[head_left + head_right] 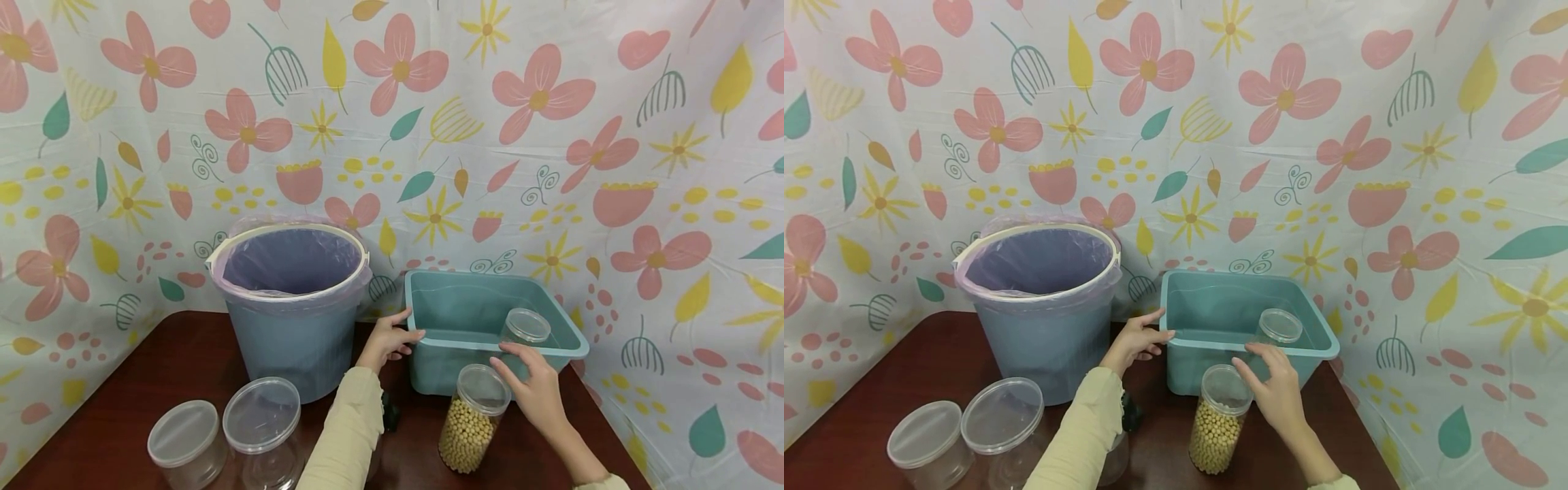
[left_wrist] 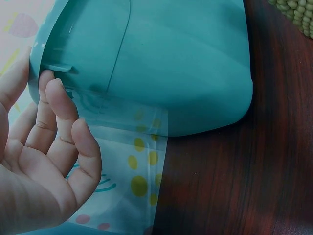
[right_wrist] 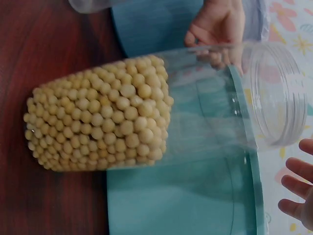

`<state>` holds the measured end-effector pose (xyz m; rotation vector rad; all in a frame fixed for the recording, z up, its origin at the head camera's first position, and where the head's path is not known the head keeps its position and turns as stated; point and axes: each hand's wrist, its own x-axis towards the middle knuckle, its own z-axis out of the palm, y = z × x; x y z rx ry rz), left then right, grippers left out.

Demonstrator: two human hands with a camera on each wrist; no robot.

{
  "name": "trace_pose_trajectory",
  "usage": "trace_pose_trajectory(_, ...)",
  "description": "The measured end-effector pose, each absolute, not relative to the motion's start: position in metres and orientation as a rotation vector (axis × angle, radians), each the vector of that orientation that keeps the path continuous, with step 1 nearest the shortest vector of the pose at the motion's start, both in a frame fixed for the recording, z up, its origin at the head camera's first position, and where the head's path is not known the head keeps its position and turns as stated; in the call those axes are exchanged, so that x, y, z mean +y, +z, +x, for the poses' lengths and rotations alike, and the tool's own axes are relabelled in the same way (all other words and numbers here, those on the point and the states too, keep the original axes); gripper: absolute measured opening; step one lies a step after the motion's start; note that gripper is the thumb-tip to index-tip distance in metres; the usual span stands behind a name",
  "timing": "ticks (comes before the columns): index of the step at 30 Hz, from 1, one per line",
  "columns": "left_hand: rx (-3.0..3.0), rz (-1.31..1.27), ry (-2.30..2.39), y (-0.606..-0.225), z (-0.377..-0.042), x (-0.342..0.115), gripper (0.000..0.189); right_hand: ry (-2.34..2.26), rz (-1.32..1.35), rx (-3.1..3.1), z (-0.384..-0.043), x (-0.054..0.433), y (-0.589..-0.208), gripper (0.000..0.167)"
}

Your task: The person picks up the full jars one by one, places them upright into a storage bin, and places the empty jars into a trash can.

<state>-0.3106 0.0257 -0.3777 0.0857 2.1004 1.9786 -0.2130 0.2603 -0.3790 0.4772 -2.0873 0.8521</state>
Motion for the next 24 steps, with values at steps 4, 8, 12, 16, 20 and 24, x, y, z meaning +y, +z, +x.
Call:
trace_pose_trajectory(4,2.105,0.081,1.980,-0.377,-0.310,0.026,0.062,0.857,0.505,-2.099,-0.208,0.257,-0.382,0.028)
trace_pose_trajectory(8,2.107,0.077,1.979,-0.378,-0.311,0.026,0.063,0.864,0.532,-2.127,-0.203,0.254,-0.387,0.029)
trace_pose_trajectory(12,2.111,0.080,1.976,-0.379,-0.312,0.027,0.063,0.848,0.589,-2.169,-0.199,0.252,-0.392,0.031)
trace_pose_trajectory(16,2.114,0.083,1.973,-0.379,-0.312,0.026,0.063,0.851,0.647,-2.196,-0.195,0.250,-0.395,0.035)
trace_pose_trajectory(20,2.113,0.084,1.968,-0.379,-0.311,0.025,0.063,0.876,0.656,-2.222,-0.193,0.249,-0.396,0.040)
trace_pose_trajectory(24,2.108,0.085,1.971,-0.380,-0.312,0.026,0.064,0.859,0.617,-2.294,-0.190,0.248,-0.398,0.046)
